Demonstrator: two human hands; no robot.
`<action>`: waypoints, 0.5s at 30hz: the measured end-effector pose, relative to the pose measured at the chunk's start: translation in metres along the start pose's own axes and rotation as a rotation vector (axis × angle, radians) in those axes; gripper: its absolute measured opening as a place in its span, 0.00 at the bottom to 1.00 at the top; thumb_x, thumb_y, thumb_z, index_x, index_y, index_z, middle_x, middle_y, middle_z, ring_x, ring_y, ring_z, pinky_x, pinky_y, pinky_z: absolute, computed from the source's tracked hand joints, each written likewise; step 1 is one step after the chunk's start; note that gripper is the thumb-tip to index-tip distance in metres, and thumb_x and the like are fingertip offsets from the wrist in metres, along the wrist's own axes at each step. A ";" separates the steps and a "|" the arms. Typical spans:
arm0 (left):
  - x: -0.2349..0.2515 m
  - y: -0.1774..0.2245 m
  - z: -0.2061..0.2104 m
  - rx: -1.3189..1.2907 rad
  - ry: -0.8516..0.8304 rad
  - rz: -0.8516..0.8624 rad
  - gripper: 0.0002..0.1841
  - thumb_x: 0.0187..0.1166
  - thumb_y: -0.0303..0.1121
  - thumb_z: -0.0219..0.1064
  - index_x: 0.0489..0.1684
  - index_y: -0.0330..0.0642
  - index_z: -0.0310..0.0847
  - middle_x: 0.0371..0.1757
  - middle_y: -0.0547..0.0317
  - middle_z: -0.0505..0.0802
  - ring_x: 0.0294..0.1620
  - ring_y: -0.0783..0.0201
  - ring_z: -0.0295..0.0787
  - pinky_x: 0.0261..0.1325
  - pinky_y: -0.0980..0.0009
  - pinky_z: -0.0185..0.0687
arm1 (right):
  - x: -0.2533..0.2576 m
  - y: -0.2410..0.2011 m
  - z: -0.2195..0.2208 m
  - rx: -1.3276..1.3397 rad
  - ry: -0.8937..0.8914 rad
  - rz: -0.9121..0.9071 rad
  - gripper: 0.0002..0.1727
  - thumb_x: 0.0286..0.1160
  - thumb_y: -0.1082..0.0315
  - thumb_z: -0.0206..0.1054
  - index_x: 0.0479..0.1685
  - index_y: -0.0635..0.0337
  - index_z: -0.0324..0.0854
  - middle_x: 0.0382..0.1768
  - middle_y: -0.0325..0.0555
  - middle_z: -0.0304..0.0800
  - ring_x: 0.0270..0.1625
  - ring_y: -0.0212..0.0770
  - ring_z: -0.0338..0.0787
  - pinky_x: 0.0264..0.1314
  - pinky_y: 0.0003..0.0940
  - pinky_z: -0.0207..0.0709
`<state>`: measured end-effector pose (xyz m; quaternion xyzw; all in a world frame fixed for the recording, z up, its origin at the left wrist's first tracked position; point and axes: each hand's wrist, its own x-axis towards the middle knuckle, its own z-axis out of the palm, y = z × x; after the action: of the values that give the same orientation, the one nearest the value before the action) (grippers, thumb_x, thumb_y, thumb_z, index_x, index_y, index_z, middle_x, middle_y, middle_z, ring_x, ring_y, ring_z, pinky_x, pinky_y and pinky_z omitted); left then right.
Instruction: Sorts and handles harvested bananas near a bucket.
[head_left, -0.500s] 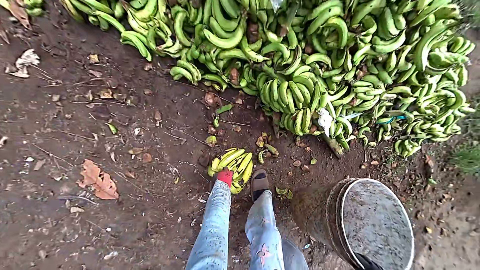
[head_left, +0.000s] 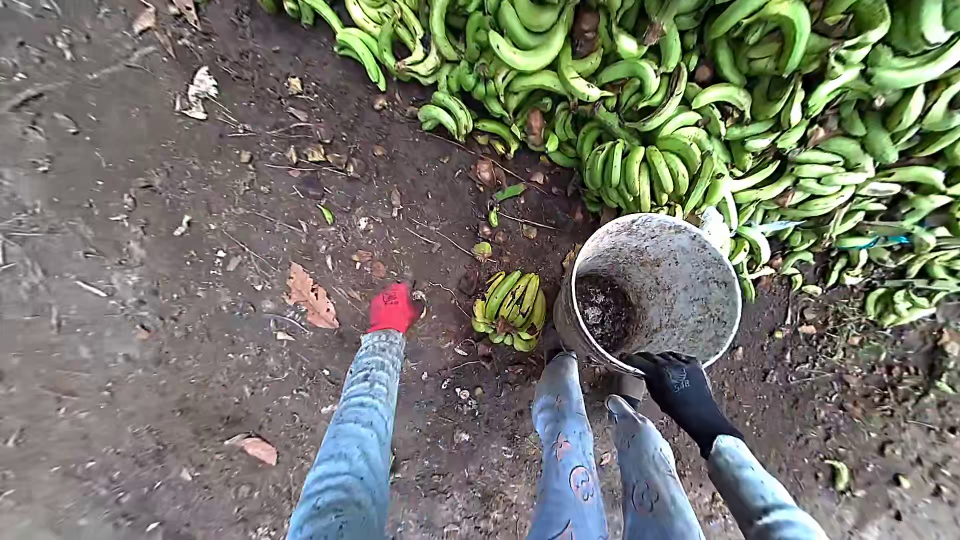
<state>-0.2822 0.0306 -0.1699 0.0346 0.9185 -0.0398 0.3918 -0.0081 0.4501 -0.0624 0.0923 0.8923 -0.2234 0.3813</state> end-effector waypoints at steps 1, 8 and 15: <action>-0.004 0.001 -0.007 -0.050 -0.002 -0.030 0.30 0.75 0.43 0.76 0.75 0.40 0.79 0.69 0.25 0.84 0.68 0.24 0.82 0.66 0.23 0.73 | 0.020 -0.006 -0.008 -0.002 0.000 -0.051 0.26 0.80 0.76 0.59 0.72 0.40 0.87 0.66 0.48 0.92 0.67 0.59 0.90 0.76 0.63 0.71; -0.039 0.093 0.109 -0.666 -0.093 -0.101 0.32 0.79 0.43 0.74 0.81 0.41 0.72 0.72 0.34 0.85 0.74 0.37 0.81 0.78 0.37 0.71 | 0.150 -0.011 -0.016 -0.092 0.098 -0.369 0.21 0.83 0.76 0.59 0.64 0.44 0.91 0.61 0.50 0.93 0.68 0.56 0.87 0.86 0.59 0.60; -0.027 0.156 0.232 -0.501 0.047 -0.214 0.53 0.70 0.61 0.76 0.92 0.45 0.53 0.66 0.22 0.85 0.66 0.25 0.84 0.69 0.28 0.74 | 0.239 -0.002 -0.097 -0.293 -0.058 -0.394 0.15 0.73 0.69 0.69 0.55 0.67 0.87 0.54 0.68 0.90 0.64 0.69 0.86 0.68 0.69 0.72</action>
<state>-0.0820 0.1611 -0.3176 -0.1598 0.9070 0.1484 0.3604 -0.2361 0.4925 -0.1750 -0.1461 0.9047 -0.1642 0.3651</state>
